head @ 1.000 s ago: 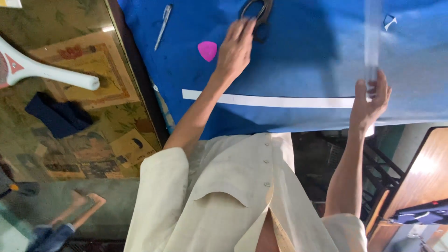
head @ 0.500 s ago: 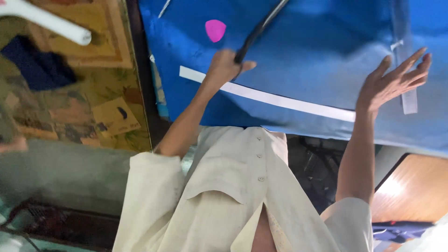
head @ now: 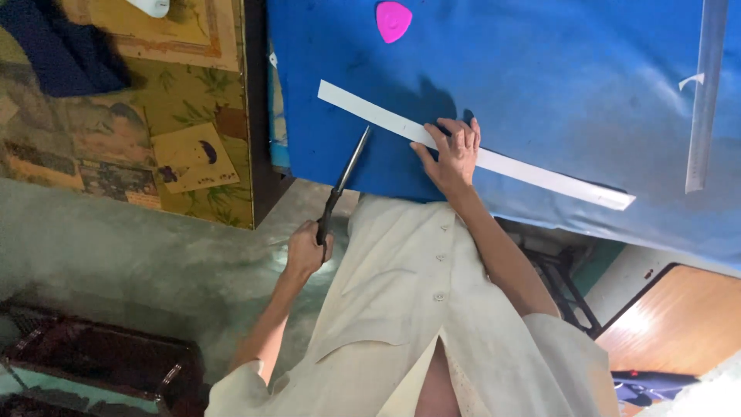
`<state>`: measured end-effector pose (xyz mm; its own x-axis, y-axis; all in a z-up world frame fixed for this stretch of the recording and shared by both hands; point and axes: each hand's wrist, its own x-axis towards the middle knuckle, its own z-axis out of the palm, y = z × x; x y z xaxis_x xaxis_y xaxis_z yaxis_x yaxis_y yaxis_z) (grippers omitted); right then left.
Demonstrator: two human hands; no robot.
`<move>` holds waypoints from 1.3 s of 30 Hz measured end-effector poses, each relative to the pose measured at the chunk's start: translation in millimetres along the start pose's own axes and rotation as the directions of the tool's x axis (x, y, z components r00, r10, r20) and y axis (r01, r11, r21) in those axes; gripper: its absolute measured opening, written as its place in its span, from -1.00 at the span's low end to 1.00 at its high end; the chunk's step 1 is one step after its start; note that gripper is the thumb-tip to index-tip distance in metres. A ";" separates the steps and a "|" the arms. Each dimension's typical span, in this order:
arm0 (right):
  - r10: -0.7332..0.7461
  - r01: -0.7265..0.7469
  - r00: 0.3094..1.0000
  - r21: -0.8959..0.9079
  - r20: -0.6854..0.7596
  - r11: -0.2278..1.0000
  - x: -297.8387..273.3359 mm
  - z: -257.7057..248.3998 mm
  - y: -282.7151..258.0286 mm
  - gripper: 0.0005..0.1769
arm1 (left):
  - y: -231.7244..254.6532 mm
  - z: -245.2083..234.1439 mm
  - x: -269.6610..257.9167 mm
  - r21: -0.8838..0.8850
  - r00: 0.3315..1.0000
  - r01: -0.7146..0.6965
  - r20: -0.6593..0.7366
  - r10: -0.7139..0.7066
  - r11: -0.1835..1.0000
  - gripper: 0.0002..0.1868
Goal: The person uses shears to cut a long strip from a large sheet of white paper on a blue table. They then measure the strip with a ruler and a pink marker, and cut it into smaller pieces.
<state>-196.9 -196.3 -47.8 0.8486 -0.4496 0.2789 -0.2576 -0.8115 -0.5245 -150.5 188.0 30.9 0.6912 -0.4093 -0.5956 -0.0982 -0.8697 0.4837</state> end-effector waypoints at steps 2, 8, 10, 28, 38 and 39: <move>-0.046 0.046 0.998 -0.014 -0.030 0.999 -0.5 -1.0 -2.4 -0.51 | 8.5 5.9 -0.9 0.037 0.998 0.052 0.037 -0.053 0.998 -0.68; -0.015 0.015 0.998 0.003 -0.054 1.000 -7.7 7.2 0.5 -0.52 | 16.0 22.7 20.7 -0.071 0.998 0.023 0.065 -0.019 0.997 -0.76; -0.011 0.011 0.998 -0.002 -0.059 1.000 -7.8 6.6 -1.0 -0.53 | 5.5 30.4 28.8 -0.090 0.999 -0.005 0.053 0.009 0.996 -0.77; 0.004 -0.004 0.998 -0.007 -0.058 1.000 -6.5 4.8 -4.8 -0.55 | 17.1 22.9 47.4 -0.333 0.992 -0.121 -0.020 0.122 0.935 -0.70; -0.087 0.081 0.983 -0.042 -0.164 0.996 12.5 -8.4 -18.5 -0.67 | 91.1 -47.3 141.2 0.013 0.836 -0.265 -0.496 0.236 0.964 -0.53; -0.093 0.088 0.981 -0.041 -0.171 0.995 15.9 -6.3 -18.9 -0.67 | 84.0 -51.7 163.2 0.015 0.830 -0.268 -0.504 0.239 0.963 -0.53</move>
<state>-181.5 -190.5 -28.3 0.7771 -0.4292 0.4603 -0.2011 -0.8624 -0.4646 -8.9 62.4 7.4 0.9109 -0.4089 -0.0556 -0.2910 -0.7320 0.6161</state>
